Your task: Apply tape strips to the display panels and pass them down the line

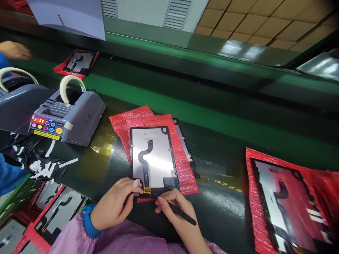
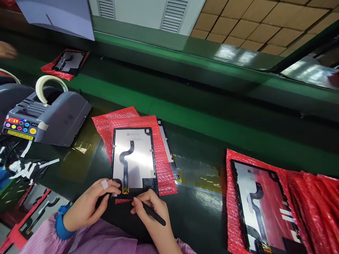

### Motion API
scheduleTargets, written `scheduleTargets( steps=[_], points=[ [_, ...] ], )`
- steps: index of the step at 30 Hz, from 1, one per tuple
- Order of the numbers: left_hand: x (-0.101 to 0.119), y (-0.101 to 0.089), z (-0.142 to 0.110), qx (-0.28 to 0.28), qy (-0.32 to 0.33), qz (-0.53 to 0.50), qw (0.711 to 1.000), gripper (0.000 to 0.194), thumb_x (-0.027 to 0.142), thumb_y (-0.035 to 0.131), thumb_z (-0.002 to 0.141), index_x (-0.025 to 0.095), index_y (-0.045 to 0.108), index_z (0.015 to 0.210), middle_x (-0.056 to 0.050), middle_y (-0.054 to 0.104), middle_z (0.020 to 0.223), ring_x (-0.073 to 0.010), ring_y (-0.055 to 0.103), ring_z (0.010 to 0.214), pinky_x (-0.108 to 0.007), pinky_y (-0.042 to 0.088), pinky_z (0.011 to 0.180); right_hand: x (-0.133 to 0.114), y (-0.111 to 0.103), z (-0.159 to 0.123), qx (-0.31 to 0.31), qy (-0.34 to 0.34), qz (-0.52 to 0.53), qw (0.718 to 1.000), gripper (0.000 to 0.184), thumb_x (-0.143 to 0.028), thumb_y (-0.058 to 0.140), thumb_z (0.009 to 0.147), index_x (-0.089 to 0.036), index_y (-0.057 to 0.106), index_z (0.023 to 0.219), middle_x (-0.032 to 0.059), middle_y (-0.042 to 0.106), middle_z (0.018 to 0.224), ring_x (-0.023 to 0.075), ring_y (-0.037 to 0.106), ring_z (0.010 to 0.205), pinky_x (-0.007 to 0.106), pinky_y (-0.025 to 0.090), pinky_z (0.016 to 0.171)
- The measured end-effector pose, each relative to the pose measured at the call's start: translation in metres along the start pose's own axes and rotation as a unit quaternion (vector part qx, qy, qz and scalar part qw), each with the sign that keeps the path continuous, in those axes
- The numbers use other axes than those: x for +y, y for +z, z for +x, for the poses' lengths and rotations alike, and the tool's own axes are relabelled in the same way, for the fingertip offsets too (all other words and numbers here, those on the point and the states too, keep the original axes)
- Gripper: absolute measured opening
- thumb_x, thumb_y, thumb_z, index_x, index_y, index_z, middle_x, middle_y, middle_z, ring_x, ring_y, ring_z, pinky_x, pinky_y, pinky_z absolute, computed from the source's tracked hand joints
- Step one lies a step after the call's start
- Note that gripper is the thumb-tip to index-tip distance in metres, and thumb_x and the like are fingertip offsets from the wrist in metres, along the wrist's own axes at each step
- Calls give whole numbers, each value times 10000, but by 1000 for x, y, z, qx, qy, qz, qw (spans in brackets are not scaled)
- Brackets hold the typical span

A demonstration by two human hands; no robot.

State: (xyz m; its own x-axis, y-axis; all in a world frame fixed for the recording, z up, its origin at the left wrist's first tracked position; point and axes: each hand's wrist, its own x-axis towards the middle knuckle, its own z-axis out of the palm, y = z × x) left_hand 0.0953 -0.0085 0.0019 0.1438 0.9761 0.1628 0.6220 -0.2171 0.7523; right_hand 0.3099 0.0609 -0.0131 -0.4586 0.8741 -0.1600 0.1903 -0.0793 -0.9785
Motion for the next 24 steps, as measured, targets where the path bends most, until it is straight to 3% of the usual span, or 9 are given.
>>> scheduleTargets(
  steps=[5,11,16,20,22,24],
  points=[
    [-2,4,2,9,41,12,999,422,15,384,916,200,491,1280,-67,708,1069,-198,641,1025,-376,536,924,4,-1,-2,-5,7,0,1000,288,-429,657,890,-220,556,719,23,714,653,161,683,493,219,498,415],
    [-7,9,0,26,78,30,996,624,1,385,907,210,266,1482,-70,720,1070,-210,645,1035,-395,530,921,1,1,0,5,0,8,1000,312,-445,664,878,-220,545,697,15,696,628,146,663,451,186,409,327],
    [-8,9,4,-21,113,120,986,543,-7,385,873,194,449,1374,-73,728,1080,-219,634,1089,-392,504,952,4,-3,-2,-4,35,-14,999,320,-471,667,871,-231,532,708,4,677,596,155,655,465,197,436,338],
    [0,12,5,1,153,162,975,457,15,420,893,200,515,1300,-73,730,1152,-240,612,1058,-396,502,908,10,-16,-12,71,9,-35,997,191,-392,659,907,-234,580,833,-15,688,610,127,624,446,217,509,453],
    [9,18,2,13,140,112,984,449,28,443,879,205,526,1284,-85,725,1137,-243,604,1040,-397,505,899,7,-23,-18,105,-35,-13,994,163,-404,579,963,-251,620,1000,5,734,702,122,631,461,229,522,486],
    [21,25,-3,7,113,-16,993,477,27,436,846,207,512,1281,-74,724,1014,-210,616,943,-352,518,855,-2,-29,-22,102,-58,-2,993,257,-493,533,972,-270,645,1036,34,761,761,149,670,519,245,522,482]
  ],
)
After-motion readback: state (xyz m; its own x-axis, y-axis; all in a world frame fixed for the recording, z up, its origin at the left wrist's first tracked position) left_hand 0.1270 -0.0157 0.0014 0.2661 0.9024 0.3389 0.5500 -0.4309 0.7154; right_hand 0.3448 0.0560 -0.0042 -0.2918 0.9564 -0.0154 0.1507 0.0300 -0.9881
